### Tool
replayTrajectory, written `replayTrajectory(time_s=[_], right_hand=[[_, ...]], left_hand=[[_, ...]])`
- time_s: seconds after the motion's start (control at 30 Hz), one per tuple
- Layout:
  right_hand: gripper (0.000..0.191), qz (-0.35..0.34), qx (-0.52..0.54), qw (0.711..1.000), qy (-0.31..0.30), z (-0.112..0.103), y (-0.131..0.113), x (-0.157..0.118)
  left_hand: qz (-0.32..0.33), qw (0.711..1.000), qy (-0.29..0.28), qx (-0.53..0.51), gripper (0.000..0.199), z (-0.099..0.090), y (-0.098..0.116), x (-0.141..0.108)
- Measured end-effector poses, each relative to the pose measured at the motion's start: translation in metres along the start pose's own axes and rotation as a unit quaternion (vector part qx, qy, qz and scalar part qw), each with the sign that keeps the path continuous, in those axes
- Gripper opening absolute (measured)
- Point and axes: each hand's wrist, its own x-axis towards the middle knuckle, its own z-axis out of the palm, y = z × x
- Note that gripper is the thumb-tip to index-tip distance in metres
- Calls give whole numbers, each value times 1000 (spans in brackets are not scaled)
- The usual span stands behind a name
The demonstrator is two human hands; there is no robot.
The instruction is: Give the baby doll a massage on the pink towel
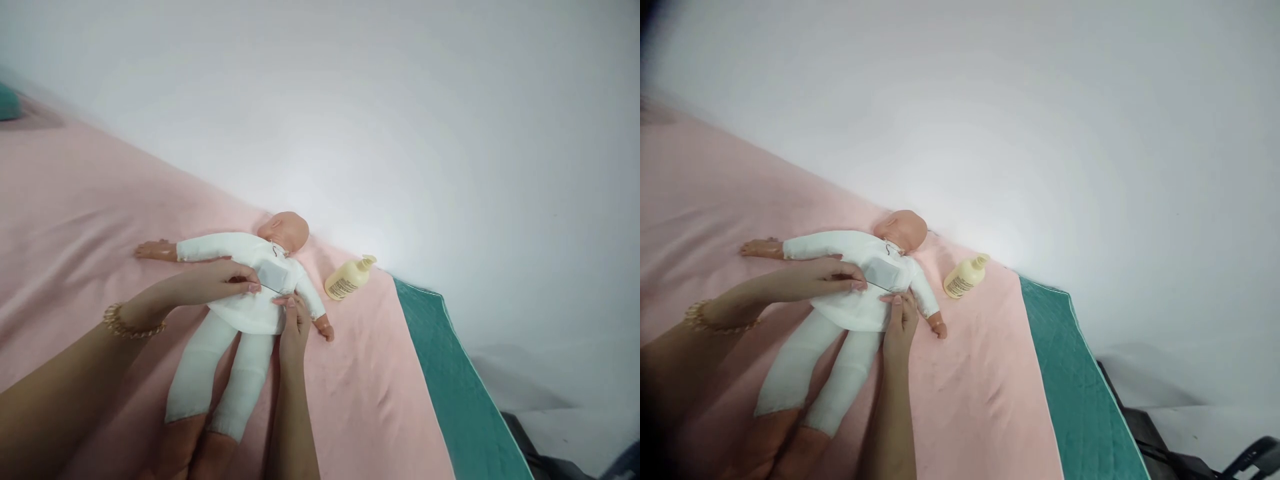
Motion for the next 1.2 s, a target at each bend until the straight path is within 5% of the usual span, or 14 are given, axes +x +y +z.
replayTrajectory(time_s=[0.1, 0.37, 0.6, 1.0, 1.2], right_hand=[[39, -1, -11, 1000, -12, 1, 3, 2], [36, 4, -35, 999, -30, 2, -5, 1], [38, -49, -50, 998, -11, 1, -3, 0], [36, -12, -54, 998, -31, 4, -7, 8], [39, -16, -47, 997, 52, 13, -18, 41]], left_hand=[[-14, 999, -48, -12, 52, 1, 2, -1], [-25, 997, -47, -51, 47, 5, -3, 2], [-38, 987, 69, -137, 61, 11, -11, 12], [-38, 995, 80, -41, 61, 21, -15, 18], [111, 975, 193, -4, 50, 20, -11, 20]])
